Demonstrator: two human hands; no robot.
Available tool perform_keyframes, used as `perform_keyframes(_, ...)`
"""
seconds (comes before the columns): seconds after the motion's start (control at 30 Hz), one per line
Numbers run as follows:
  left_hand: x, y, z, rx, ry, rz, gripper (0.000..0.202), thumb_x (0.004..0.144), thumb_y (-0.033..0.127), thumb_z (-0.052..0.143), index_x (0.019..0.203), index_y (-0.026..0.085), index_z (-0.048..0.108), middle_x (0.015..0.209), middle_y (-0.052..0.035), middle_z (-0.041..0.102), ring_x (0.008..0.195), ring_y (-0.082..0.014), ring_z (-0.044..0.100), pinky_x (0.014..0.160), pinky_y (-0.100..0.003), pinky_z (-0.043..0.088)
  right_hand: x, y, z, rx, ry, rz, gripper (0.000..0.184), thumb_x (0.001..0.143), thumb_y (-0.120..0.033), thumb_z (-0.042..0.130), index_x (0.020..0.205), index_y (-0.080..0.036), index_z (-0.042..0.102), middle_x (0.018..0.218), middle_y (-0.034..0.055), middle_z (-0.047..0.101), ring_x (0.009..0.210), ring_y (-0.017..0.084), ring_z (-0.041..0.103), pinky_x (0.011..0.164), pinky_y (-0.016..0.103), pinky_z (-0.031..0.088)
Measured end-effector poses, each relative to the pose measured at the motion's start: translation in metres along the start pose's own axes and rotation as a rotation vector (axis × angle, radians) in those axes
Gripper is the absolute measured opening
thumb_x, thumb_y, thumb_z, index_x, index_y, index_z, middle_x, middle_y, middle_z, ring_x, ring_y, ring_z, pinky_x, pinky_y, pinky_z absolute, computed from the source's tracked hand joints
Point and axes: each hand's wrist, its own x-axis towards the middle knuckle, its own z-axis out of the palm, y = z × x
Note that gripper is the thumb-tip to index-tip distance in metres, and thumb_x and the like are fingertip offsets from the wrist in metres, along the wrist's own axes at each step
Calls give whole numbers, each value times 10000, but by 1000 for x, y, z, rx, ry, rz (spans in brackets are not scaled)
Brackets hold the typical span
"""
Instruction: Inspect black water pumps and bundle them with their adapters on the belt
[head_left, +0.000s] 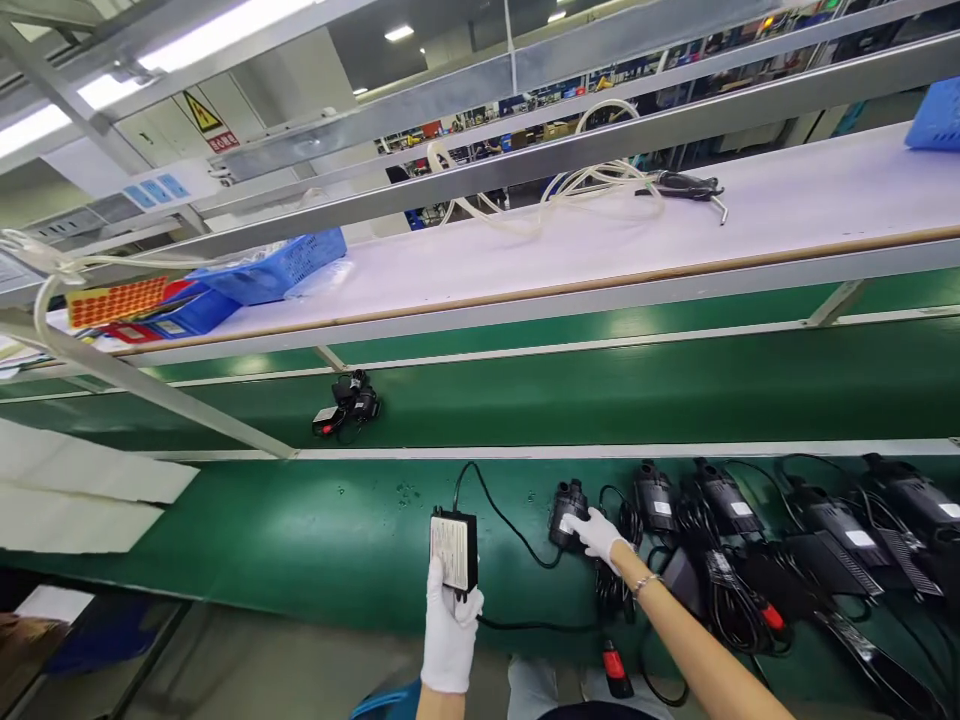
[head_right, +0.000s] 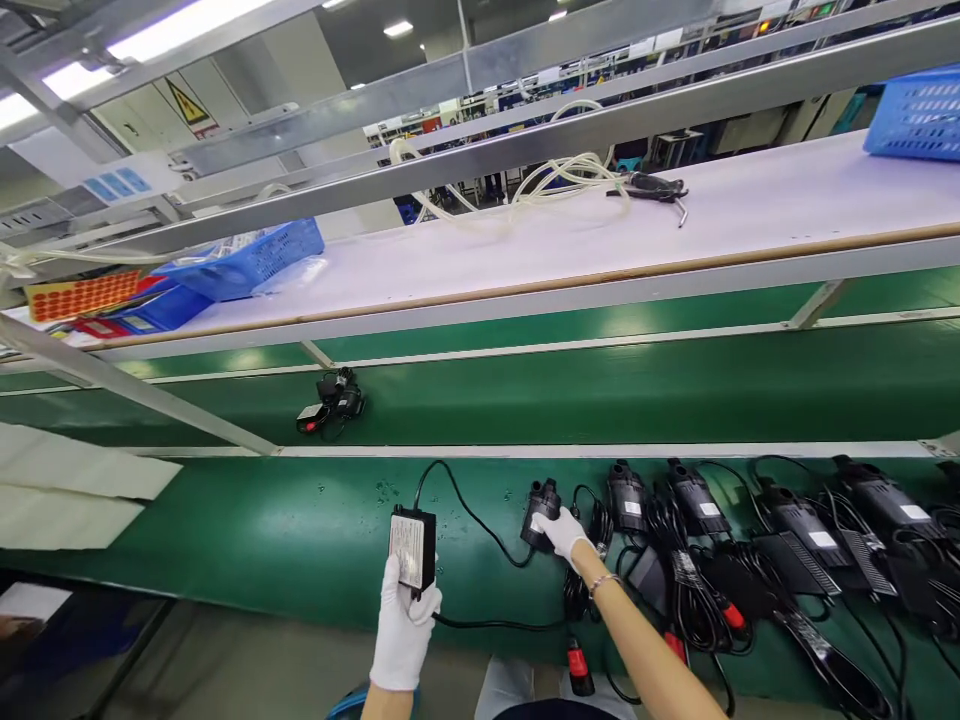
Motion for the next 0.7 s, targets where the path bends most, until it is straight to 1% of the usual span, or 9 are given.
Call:
perform_keyframes(0.07,8,-2,-12,-46,5,-14,394,905,478,699,1165,185,652,916,-61,705,399,-2,281,392,-164,317,5,-5,34,-42,109,64,413,942,-396,700,1273,-166,609,1252,97,665,1094,247,664,958,473,547)
perform_keyframes(0.13,22,-6,-25,-62,64,-1,354,895,469,713,1105,191,646,861,-23,670,408,-2,271,396,-160,300,8,-11,58,-60,211,104,505,928,-372,712,1365,-176,553,1363,122,604,1208,293,611,1032,535,498)
perform_keyframes(0.2,43,-9,-37,-13,140,-10,351,863,487,741,1026,197,632,798,13,616,417,-5,257,389,-153,256,10,-19,71,-42,273,101,576,922,-332,708,1433,-179,489,1387,137,585,1235,312,596,1051,565,478)
perform_keyframes(0.27,66,-11,-47,73,199,-41,397,823,534,761,955,190,613,719,44,538,417,-7,233,382,-149,199,11,-28,71,15,292,48,645,896,-299,717,1463,-159,443,1335,148,622,1191,304,630,1039,535,494)
perform_keyframes(0.43,111,-23,-56,290,265,-124,523,708,643,796,843,180,593,584,87,398,406,-31,293,392,-153,176,-1,-59,35,259,310,-192,652,778,-370,728,1330,-100,508,1223,189,699,1098,302,693,1002,426,543)
perform_keyframes(0.57,120,-34,-49,532,220,-209,533,672,662,786,826,184,606,569,15,523,486,-159,546,431,-226,353,-38,-92,-18,447,352,-444,652,710,-491,729,1243,-166,540,1285,147,691,1163,287,669,1035,408,540)
perform_keyframes(0.63,117,-33,-39,633,171,-215,553,664,634,790,938,179,636,778,-105,684,785,-307,713,579,-344,523,-69,-109,-46,508,383,-562,719,676,-549,778,1258,-208,530,1314,117,679,1179,276,657,1033,405,545)
perform_keyframes(0.67,115,-29,-30,671,142,-196,601,663,615,795,1041,174,639,990,-173,720,1029,-369,705,732,-415,569,-86,-117,-59,524,394,-622,743,663,-561,803,1265,-224,530,1324,109,674,1178,273,656,1024,402,551)
perform_keyframes(0.7,111,-24,-20,696,104,-164,676,671,600,795,1164,172,619,1230,-219,678,1267,-396,603,913,-462,549,-105,-125,-71,519,399,-679,737,655,-557,825,1253,-230,543,1312,111,679,1164,278,662,1001,403,564)
